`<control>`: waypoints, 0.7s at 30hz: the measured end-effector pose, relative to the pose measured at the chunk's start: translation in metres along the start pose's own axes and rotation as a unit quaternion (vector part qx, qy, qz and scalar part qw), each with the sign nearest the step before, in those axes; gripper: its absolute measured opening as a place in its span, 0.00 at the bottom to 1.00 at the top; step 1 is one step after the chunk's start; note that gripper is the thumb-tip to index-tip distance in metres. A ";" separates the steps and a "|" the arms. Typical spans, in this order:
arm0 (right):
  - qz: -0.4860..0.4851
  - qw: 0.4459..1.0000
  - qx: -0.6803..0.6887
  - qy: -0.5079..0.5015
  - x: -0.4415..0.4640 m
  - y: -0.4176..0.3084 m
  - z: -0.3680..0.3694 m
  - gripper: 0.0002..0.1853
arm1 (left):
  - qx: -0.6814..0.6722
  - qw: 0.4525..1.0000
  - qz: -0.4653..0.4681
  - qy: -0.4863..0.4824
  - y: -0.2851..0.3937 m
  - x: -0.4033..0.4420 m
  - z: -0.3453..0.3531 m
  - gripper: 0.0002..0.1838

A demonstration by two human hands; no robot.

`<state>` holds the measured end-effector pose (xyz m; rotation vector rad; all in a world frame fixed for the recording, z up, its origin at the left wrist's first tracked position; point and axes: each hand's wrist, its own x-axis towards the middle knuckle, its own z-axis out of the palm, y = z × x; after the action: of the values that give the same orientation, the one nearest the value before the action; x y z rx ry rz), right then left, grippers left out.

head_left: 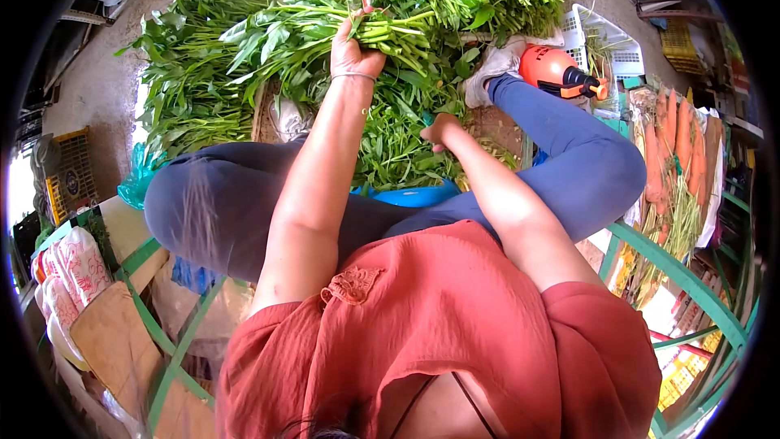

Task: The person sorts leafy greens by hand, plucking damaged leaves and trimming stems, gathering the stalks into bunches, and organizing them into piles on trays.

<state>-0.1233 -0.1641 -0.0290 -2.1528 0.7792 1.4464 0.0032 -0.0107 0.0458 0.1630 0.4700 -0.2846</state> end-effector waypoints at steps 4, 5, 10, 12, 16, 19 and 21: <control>0.053 0.952 0.299 0.044 -0.044 -0.006 -0.001 0.18 | 0.017 1.000 0.013 0.021 -0.002 0.010 -0.011 0.07; 0.028 0.932 0.356 0.057 -0.042 -0.002 0.005 0.15 | 0.026 0.999 0.022 0.029 -0.004 0.013 -0.015 0.07; -0.099 0.771 0.626 -0.062 -0.075 -0.004 0.023 0.10 | 0.064 0.995 0.043 0.060 -0.008 0.017 -0.026 0.07; -0.155 0.743 0.651 0.009 -0.093 -0.011 0.034 0.10 | 0.056 0.996 0.039 0.056 -0.008 0.017 -0.030 0.06; -0.240 0.807 0.525 0.129 -0.074 -0.022 0.044 0.13 | 0.067 0.993 0.037 0.093 -0.012 0.022 -0.037 0.08; -0.237 0.874 0.350 0.240 -0.088 -0.051 0.031 0.17 | 0.089 0.989 0.037 0.110 -0.014 0.018 -0.035 0.09; -0.270 0.887 0.213 0.307 -0.079 -0.065 0.029 0.16 | 0.098 0.989 0.018 0.110 -0.013 0.010 -0.032 0.09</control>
<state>-0.1237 -0.0800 0.0370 -2.2126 0.5466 0.2684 -0.0057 -0.0182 0.0116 0.3969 0.6576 -0.2780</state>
